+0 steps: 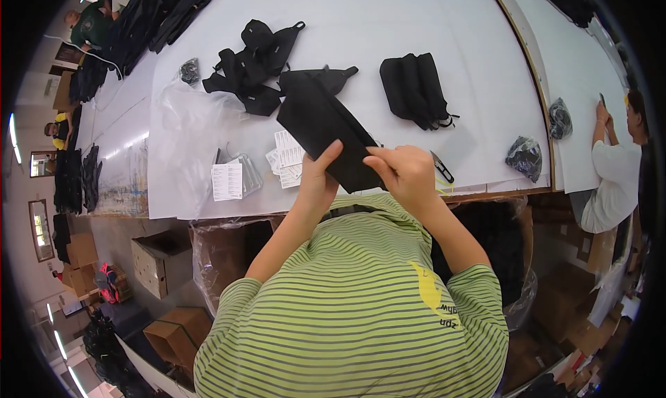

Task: Inspecting and preparing black fabric pouches and attaching small components at a workbench.

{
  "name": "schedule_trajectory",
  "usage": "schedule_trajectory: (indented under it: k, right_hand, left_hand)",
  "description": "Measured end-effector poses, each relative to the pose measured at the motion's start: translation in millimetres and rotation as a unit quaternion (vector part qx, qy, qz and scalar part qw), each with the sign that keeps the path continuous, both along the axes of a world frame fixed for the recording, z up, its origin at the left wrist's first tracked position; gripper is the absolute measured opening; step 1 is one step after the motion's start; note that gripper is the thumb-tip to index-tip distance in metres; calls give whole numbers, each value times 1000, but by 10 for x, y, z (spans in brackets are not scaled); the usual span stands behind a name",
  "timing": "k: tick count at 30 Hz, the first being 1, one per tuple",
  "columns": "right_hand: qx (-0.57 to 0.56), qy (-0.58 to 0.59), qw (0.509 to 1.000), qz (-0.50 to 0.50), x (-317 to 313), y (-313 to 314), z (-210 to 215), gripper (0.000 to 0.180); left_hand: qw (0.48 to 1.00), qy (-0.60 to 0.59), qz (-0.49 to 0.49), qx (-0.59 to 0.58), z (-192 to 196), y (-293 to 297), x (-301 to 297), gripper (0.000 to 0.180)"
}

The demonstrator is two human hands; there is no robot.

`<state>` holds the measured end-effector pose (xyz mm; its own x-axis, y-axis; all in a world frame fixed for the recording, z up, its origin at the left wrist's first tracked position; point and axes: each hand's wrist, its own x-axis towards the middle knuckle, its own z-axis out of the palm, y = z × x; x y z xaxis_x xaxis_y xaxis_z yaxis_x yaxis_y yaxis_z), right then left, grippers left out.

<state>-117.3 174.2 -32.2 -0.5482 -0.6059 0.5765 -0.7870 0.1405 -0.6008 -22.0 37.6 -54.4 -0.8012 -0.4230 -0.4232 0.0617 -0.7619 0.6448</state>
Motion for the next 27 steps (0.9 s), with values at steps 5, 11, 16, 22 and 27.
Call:
schedule_trajectory:
  k: [5,11,16,22,27]
  right_hand:
    - [-82,-228,960,-138,181,36,-137,16]
    - [-119,-216,969,4,77,121,-412,16]
    - [-29,-362,923,130,3,161,1,34]
    - [9,-395,896,201,-52,253,69,44]
    - [-53,-418,879,224,-105,245,80,38]
  left_hand:
    - [996,6,68,-59,260,21,31,46]
    - [990,-26,-8,-140,293,-43,65,40]
    - [990,-37,45,-126,349,-56,41,39]
    - [984,-22,113,-137,399,-199,57,37]
    - [988,-28,80,-133,405,-207,104,41]
